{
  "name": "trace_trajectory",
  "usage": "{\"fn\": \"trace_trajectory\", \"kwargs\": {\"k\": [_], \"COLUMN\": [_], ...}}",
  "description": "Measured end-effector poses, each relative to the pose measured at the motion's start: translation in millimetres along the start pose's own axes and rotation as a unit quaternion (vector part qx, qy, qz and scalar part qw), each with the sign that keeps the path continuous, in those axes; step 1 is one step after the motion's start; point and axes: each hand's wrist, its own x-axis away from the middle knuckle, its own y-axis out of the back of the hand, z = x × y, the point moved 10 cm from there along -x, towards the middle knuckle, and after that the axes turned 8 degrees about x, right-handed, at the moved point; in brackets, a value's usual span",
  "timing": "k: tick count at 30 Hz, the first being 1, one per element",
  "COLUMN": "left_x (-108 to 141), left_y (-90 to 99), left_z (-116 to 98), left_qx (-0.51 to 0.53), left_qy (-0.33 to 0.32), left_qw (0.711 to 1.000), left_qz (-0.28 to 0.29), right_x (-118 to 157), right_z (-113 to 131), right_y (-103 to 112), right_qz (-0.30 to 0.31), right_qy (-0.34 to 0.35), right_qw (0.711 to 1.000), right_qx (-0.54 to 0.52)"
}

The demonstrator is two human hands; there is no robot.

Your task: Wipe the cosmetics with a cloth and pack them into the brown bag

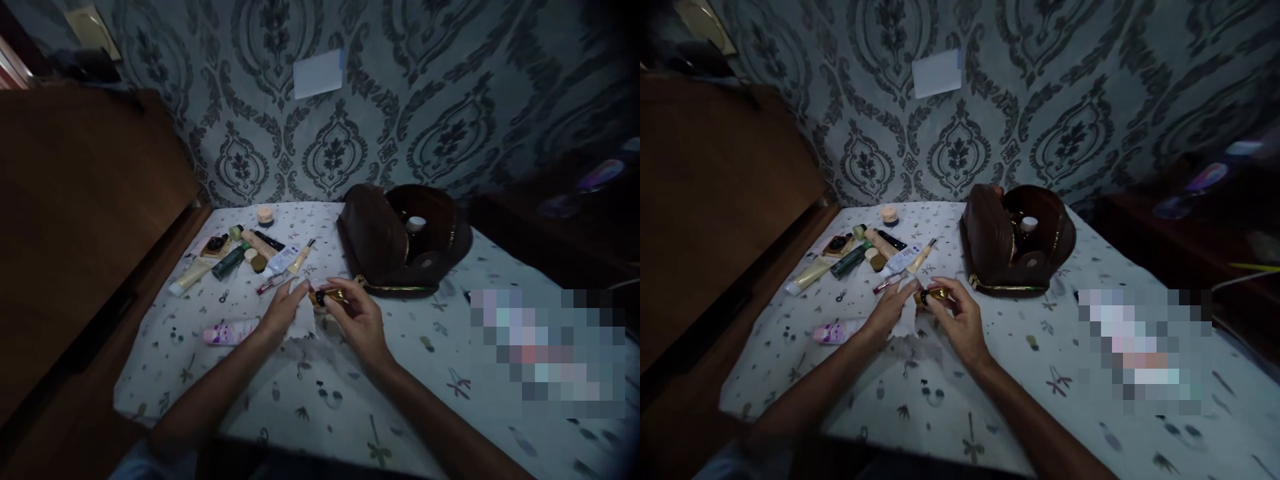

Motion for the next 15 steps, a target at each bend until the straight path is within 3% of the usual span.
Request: {"fn": "trace_trajectory", "kwargs": {"k": [4,11,15], "left_x": [0,0,2], "left_y": [5.9,18.3,17.5], "left_z": [1,3,3], "left_qx": [0.021,0.077,0.102], "left_qy": [0.009,0.026,0.015], "left_qw": [0.999,0.993,0.990], "left_qz": [-0.023,-0.085,-0.098], "right_x": [-4,-6,-3], "right_z": [6,-22,-23], "right_y": [10,4,1], "right_qz": [-0.022,-0.011,-0.013], "right_qy": [0.006,-0.081,-0.082], "right_qw": [0.999,0.995,0.995], "right_qx": [0.049,-0.058,-0.048]}}
